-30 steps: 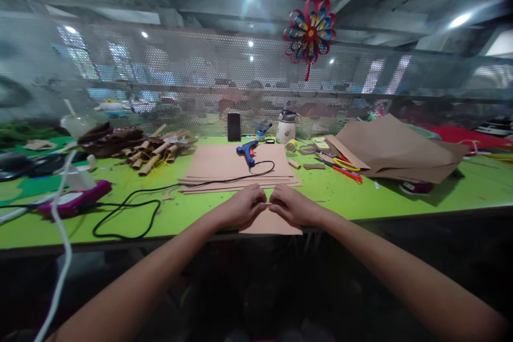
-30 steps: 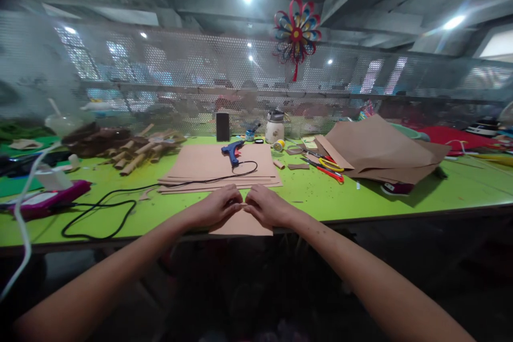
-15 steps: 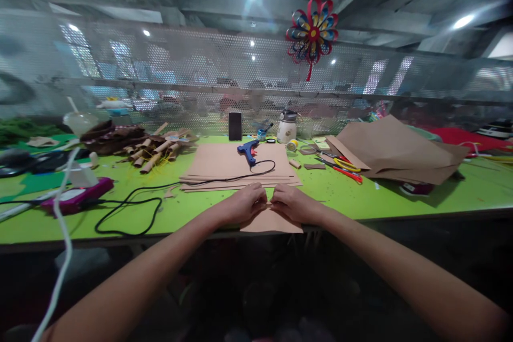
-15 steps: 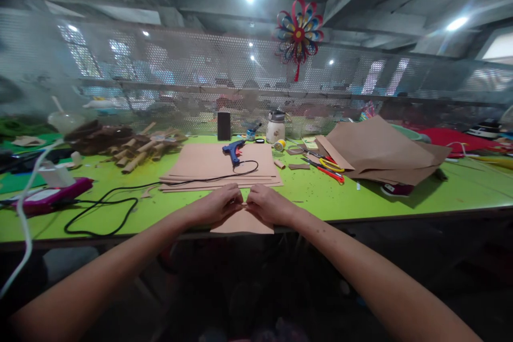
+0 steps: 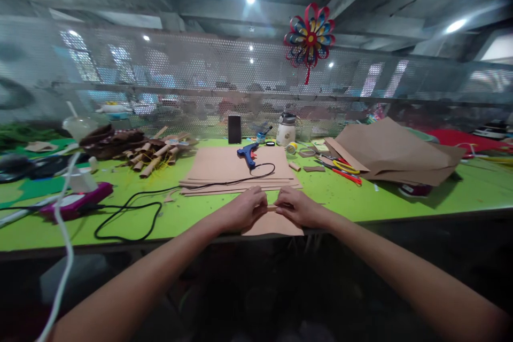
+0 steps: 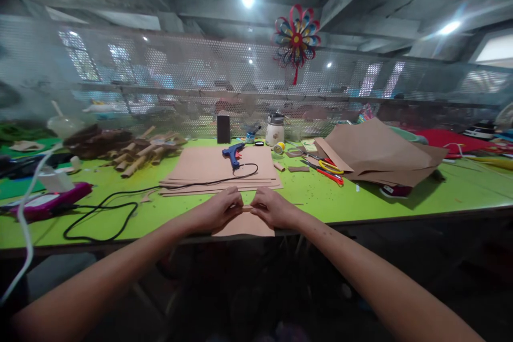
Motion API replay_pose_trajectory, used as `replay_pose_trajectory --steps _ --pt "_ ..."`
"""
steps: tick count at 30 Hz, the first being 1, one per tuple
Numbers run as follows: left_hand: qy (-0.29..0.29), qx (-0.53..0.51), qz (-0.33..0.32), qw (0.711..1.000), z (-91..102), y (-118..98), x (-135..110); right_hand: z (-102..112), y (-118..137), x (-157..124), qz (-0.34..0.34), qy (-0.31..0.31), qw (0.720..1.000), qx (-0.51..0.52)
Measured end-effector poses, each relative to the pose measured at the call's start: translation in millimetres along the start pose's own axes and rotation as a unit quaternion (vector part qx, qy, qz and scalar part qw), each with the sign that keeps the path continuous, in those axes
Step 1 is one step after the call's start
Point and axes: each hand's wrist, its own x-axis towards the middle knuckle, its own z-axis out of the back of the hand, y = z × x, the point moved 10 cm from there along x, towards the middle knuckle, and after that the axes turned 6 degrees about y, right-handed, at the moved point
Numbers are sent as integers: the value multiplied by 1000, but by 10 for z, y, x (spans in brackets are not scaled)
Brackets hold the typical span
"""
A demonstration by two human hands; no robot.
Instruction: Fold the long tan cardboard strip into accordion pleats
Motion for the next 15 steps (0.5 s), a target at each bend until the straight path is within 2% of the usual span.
replay_pose_trajectory --steps 7,15 --pt "17 20 -2 1000 5 1 -3 -38 103 81 8 97 993 -62" --pt "73 17 -28 997 39 -53 -16 -64 44 -15 14 103 993 -51"
